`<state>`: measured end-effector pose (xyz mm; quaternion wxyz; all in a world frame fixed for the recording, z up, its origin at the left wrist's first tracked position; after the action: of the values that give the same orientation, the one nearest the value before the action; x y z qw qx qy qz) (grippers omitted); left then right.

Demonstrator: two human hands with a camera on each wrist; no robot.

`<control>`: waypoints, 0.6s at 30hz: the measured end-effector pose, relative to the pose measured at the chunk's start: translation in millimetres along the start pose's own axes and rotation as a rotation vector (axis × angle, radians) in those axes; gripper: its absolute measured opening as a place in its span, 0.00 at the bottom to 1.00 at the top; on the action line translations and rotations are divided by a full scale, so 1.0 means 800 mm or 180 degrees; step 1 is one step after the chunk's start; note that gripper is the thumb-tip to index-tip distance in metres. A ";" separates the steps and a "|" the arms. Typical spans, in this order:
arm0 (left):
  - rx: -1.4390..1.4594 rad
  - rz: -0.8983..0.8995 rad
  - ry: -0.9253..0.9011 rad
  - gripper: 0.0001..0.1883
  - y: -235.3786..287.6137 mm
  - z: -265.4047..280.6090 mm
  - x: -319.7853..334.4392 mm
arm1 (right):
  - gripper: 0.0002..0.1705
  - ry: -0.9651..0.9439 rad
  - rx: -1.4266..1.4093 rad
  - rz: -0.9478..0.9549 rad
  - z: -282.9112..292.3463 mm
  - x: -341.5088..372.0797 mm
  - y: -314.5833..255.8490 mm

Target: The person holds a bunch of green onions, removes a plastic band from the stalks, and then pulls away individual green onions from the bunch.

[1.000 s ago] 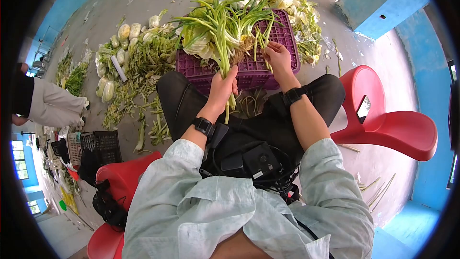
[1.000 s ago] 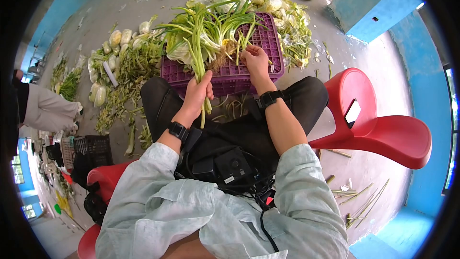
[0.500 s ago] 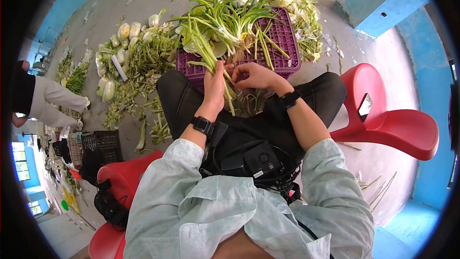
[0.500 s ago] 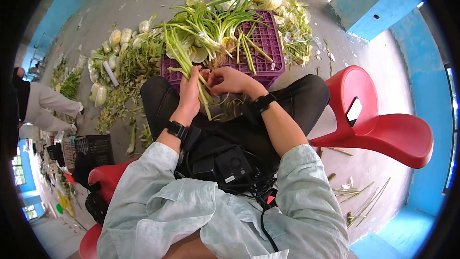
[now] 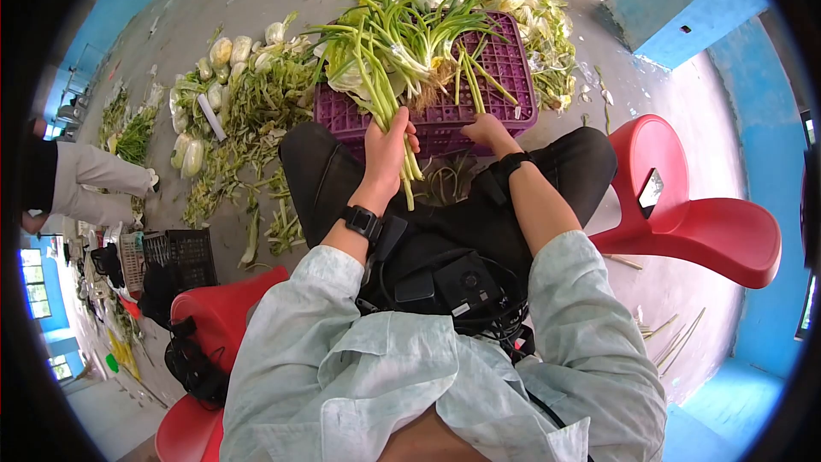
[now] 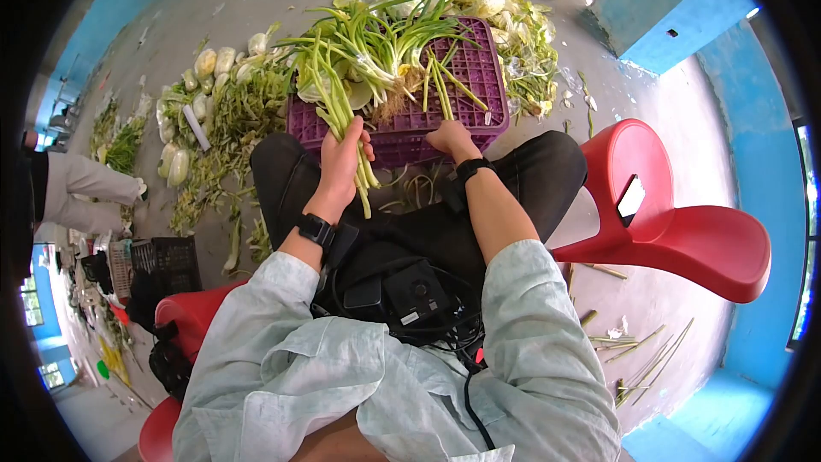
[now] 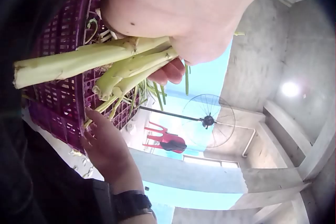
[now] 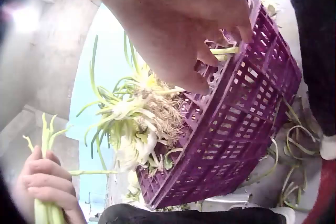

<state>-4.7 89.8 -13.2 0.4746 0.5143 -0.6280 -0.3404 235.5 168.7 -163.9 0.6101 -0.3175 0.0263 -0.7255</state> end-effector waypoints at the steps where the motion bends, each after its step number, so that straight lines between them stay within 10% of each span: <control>1: 0.0010 0.0002 -0.0002 0.10 0.000 0.000 0.000 | 0.36 -0.0025 -0.0030 0.0022 0.000 0.002 -0.001; 18: -0.0048 0.0024 -0.0039 0.10 -0.007 0.000 -0.002 | 0.31 0.0448 -0.0002 -0.0028 0.025 0.006 -0.011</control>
<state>-3.0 89.7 -18.8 0.4759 0.5062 -0.6303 -0.3464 237.0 173.3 -142.1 0.6034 -0.2660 0.0679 -0.7487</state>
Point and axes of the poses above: each hand's wrist, its own x-axis away from the middle knuckle, its own z-axis out of the back of the hand, y = z × x, the point moved 9 cm from there along -x, towards the middle knuckle, and after that the axes turned 1 degree about -y, right-handed, at the moved point
